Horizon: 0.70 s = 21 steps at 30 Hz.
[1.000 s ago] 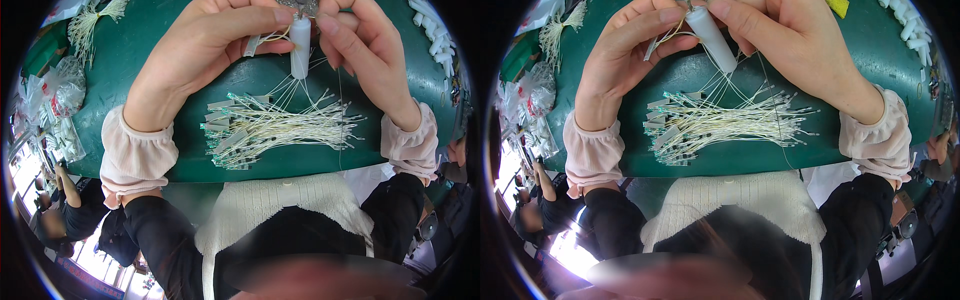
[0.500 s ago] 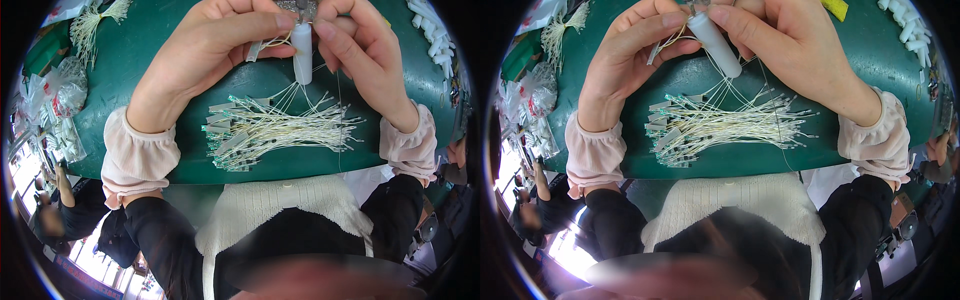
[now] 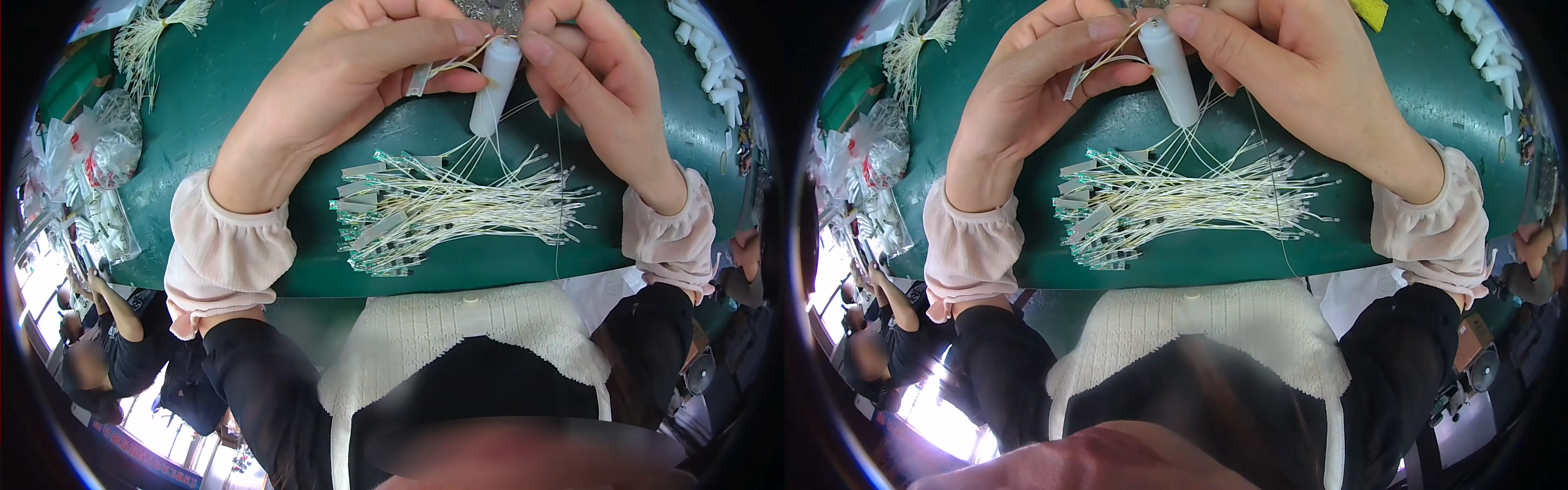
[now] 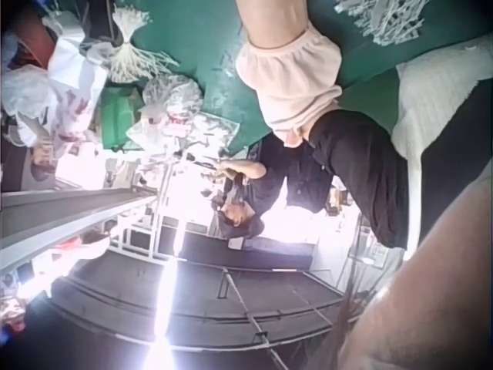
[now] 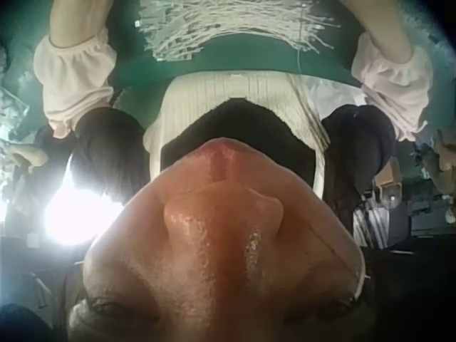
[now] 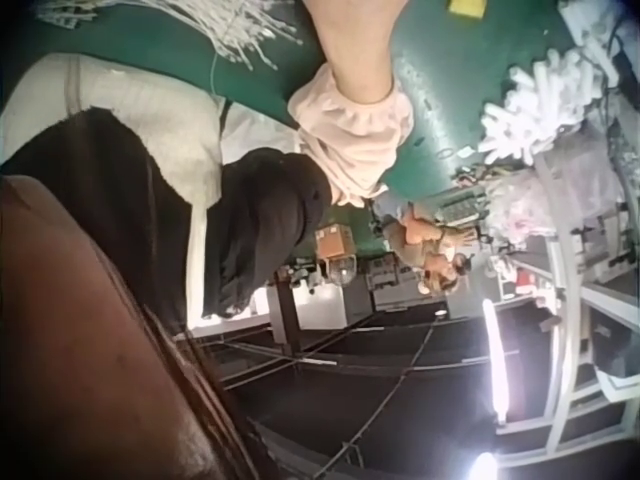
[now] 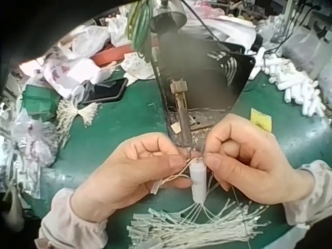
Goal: Inserting thin wires into small plastic housings at a factory assembly station.
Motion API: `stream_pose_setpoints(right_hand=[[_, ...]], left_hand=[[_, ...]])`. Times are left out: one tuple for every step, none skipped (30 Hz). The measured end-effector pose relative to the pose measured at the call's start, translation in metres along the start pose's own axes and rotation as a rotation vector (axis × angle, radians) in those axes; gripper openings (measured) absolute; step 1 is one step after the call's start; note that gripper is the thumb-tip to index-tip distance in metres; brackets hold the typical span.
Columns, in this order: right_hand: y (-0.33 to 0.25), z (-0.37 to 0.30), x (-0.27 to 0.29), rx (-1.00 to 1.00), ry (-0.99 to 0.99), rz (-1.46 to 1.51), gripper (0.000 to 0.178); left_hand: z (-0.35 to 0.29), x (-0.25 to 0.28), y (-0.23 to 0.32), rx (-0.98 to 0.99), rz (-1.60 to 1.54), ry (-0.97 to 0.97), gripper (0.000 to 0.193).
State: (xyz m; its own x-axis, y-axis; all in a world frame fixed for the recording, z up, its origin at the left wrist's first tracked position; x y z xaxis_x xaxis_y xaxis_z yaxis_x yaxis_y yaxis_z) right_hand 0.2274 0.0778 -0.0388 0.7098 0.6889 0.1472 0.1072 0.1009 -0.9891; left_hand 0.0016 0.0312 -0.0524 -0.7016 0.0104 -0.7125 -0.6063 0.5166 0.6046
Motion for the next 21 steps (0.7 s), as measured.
stream_pose_setpoints(right_hand=[[-0.006,0.000,-0.001,-0.001,0.002,-0.002,0.012],[-0.010,0.002,-0.001,-0.038,0.007,0.012,0.013],[-0.014,0.003,-0.002,-0.075,0.012,0.026,0.014],[-0.017,0.004,-0.003,-0.113,0.018,0.039,0.014],[-0.019,0.004,-0.003,-0.151,0.025,0.050,0.015],[-0.021,0.004,-0.003,-0.190,0.031,0.061,0.016],[-0.023,0.005,-0.003,-0.228,0.038,0.072,0.017],[-0.024,0.006,-0.006,-0.262,0.034,0.085,0.018],[-0.023,0.006,-0.005,-0.301,0.042,0.098,0.020],[-0.021,0.006,-0.005,-0.303,0.042,0.099,0.020],[-0.015,0.004,-0.001,-0.248,0.045,0.074,0.018],[-0.011,0.003,-0.001,-0.186,0.039,0.049,0.016],[-0.007,0.002,0.000,-0.125,0.032,0.024,0.014],[-0.004,0.001,-0.001,-0.061,0.021,0.000,0.013],[-0.004,0.001,-0.002,0.003,0.010,-0.023,0.012],[-0.005,0.001,-0.003,0.006,0.008,-0.023,0.012],[-0.003,0.002,-0.003,-0.001,0.006,-0.016,0.011],[-0.001,0.002,-0.002,-0.008,0.004,-0.009,0.011],[0.000,0.003,-0.002,-0.015,0.002,-0.003,0.011],[0.000,0.003,-0.002,-0.019,0.003,-0.001,0.011],[-0.001,0.002,-0.003,-0.024,0.003,0.001,0.011]], left_hand=[[0.001,0.001,-0.001,0.001,-0.001,-0.003,0.007],[0.002,0.003,-0.001,0.004,0.030,0.020,0.007],[0.002,0.004,-0.001,0.006,0.060,0.042,0.007],[0.001,0.004,0.000,0.006,0.061,0.044,0.007],[-0.001,0.004,0.002,0.018,0.022,0.011,0.007],[-0.001,0.003,0.002,0.030,-0.017,-0.022,0.006],[0.011,0.015,-0.001,0.029,-0.018,-0.022,0.006],[0.027,0.033,-0.003,-0.229,0.133,-0.408,0.006],[0.034,0.029,-0.001,-0.479,0.281,-0.802,0.006],[0.026,0.030,-0.003,-0.478,0.281,-0.801,0.006],[0.012,0.010,0.001,-0.226,0.148,-0.412,0.006],[0.001,0.001,0.003,0.018,0.022,-0.015,0.007],[0.001,0.001,0.003,0.018,0.023,-0.018,0.007],[0.000,0.003,0.003,0.012,0.041,-0.018,0.007],[-0.001,0.004,0.004,0.006,0.060,-0.019,0.007],[-0.002,0.006,0.006,0.002,0.062,-0.018,0.007],[0.000,0.008,0.006,0.021,0.066,-0.010,0.007],[0.002,0.010,0.006,0.041,0.071,-0.003,0.008],[0.003,0.010,0.005,0.044,0.070,-0.001,0.008],[0.003,0.008,0.004,0.028,0.061,-0.011,0.008],[0.004,0.007,0.003,0.013,0.052,-0.020,0.008]])
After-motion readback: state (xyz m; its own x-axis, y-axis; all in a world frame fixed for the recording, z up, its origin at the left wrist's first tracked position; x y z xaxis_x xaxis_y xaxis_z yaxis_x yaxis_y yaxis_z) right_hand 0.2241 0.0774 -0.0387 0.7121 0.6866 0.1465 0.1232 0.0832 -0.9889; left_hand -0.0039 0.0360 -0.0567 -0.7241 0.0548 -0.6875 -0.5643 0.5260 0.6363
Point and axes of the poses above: each hand's wrist, its own z-axis towards the middle knuckle, its own x-axis out of the back of the hand, y = z × x, the point moved 1 cm from there along z, towards the middle knuckle, and after that the axes turned 7 degrees about -z, right-handed, at the moved point
